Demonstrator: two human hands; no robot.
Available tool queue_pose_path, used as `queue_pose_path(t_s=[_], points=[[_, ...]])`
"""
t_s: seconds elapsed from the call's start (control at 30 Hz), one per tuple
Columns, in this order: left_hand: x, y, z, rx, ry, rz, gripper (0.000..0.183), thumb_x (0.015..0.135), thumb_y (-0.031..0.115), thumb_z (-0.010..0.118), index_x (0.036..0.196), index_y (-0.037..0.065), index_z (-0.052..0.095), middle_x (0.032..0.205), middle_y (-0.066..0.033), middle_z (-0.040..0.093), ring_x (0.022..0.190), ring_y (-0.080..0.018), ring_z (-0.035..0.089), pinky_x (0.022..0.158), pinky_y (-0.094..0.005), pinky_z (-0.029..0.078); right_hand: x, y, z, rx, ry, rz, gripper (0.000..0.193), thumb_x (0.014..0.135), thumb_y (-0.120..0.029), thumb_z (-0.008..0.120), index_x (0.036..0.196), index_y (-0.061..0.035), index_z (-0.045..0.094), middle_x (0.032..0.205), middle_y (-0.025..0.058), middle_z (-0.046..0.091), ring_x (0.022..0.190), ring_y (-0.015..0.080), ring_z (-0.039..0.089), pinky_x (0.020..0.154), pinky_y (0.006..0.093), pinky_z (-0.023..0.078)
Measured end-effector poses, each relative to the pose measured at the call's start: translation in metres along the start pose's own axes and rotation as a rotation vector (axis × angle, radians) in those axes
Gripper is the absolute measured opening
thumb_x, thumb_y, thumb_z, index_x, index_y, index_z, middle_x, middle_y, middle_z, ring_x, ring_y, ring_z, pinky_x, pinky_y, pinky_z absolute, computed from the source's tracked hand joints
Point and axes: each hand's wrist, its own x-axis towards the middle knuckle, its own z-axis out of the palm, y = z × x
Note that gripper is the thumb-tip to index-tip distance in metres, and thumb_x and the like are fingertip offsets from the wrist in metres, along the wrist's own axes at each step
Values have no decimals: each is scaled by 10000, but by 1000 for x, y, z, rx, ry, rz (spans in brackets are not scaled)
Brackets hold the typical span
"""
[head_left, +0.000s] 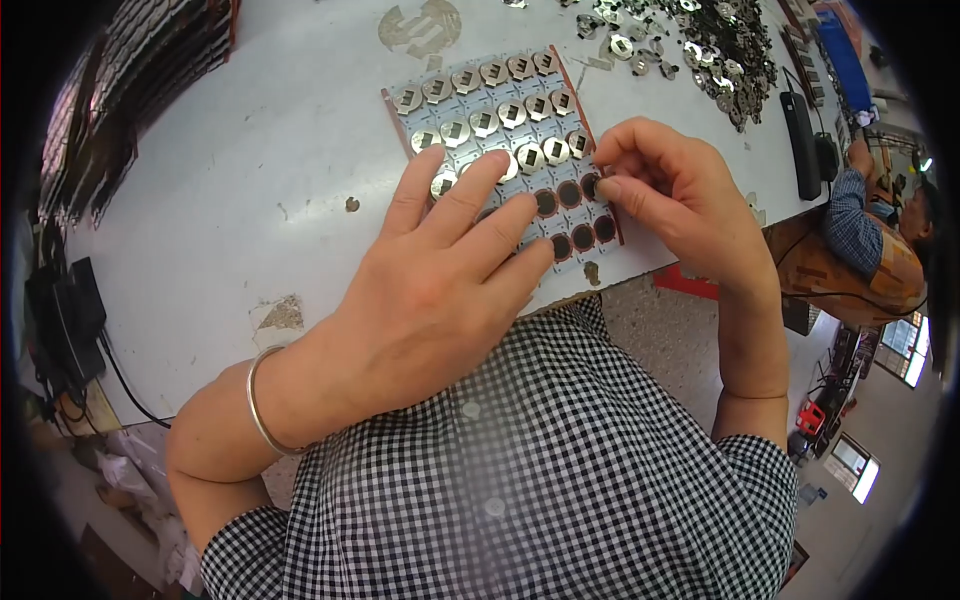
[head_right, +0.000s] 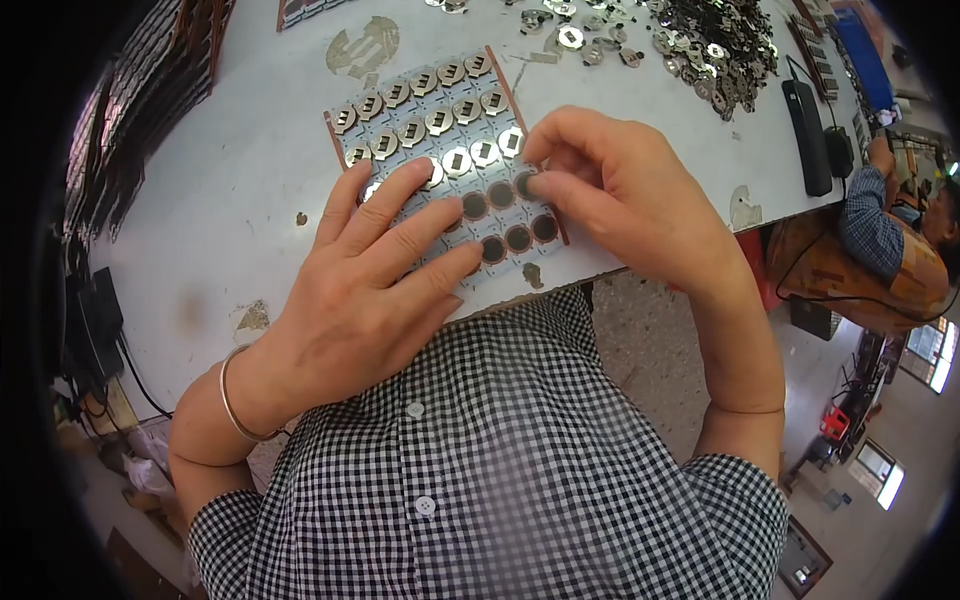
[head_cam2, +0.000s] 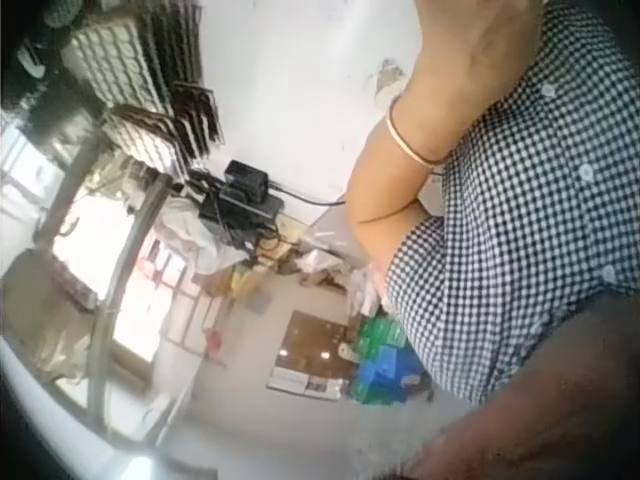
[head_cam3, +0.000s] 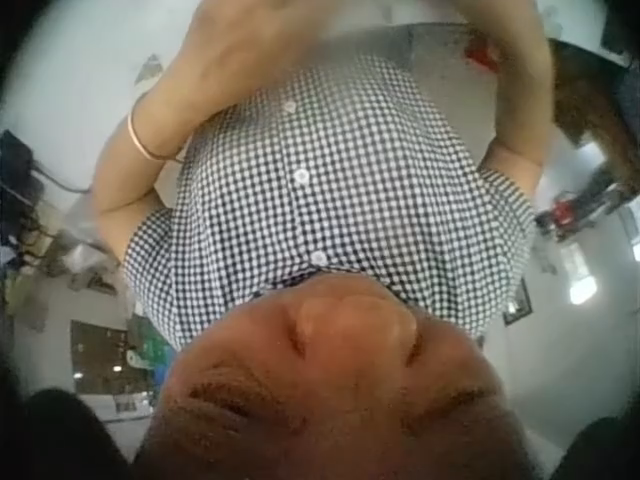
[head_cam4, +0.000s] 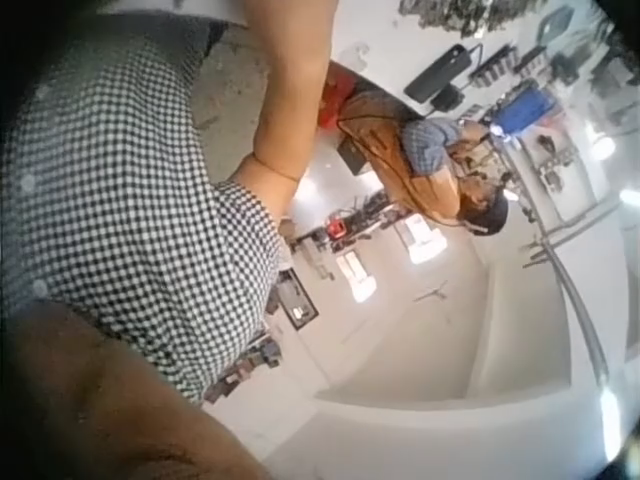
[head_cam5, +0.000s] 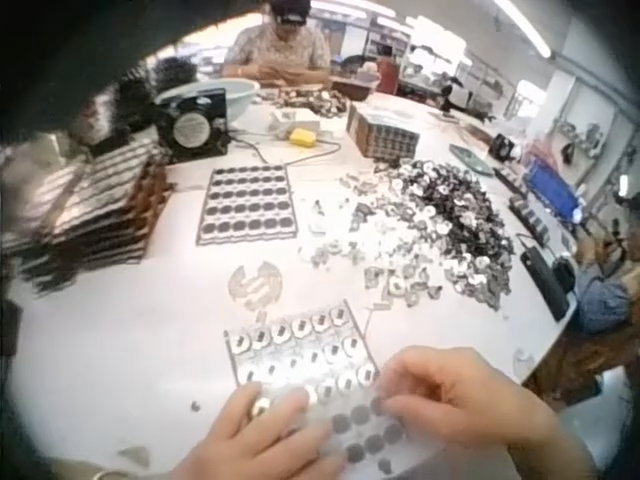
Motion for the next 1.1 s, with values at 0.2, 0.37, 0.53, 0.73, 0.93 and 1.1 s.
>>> queue_pose_path(t_s=[0.2,0.37,0.53,0.73,0.93,1.1], points=[[0,1,0,9,11,-7,404,746,111,813,1139,99,724,1309,-105,621,1376,-378,504,1168,-619,311,-2,5,7,-101,44,-64,127,948,14,681,1075,15,677,907,-1,670,777,56,592,704,208,500],[0,-1,-2,12,3,-2,411,740,102,817,1140,98,724,1311,-103,621,1378,-375,504,1168,-620,313,-6,12,12,-109,127,-156,139,928,24,707,1065,13,684,921,17,669,781,66,595,694,227,501],[-1,0,0,18,9,-14,424,731,101,825,1143,100,725,1311,-104,626,1382,-374,503,1169,-620,315,-3,16,22,-263,233,-299,160,914,34,709,1071,6,723,932,37,668,794,96,616,679,227,492],[0,1,-1,29,1,-20,431,724,107,831,1142,103,728,1312,-104,630,1382,-372,505,1165,-622,319,-11,13,38,-211,397,-189,160,915,22,715,1072,2,744,959,42,676,756,83,606,648,217,483],[0,1,2,43,24,-17,423,725,111,830,1136,97,729,1303,-110,632,1362,-374,524,1151,-628,332,-17,19,43,-278,411,-254,220,903,11,739,1122,-9,748,972,56,670,788,94,638,677,221,516],[-2,3,6,104,50,-7,382,754,115,800,1127,73,727,1292,-129,631,1353,-388,528,1143,-640,334,-19,27,47,-427,464,-337,250,889,4,761,1139,-10,746,993,70,672,800,111,653,676,233,535]])
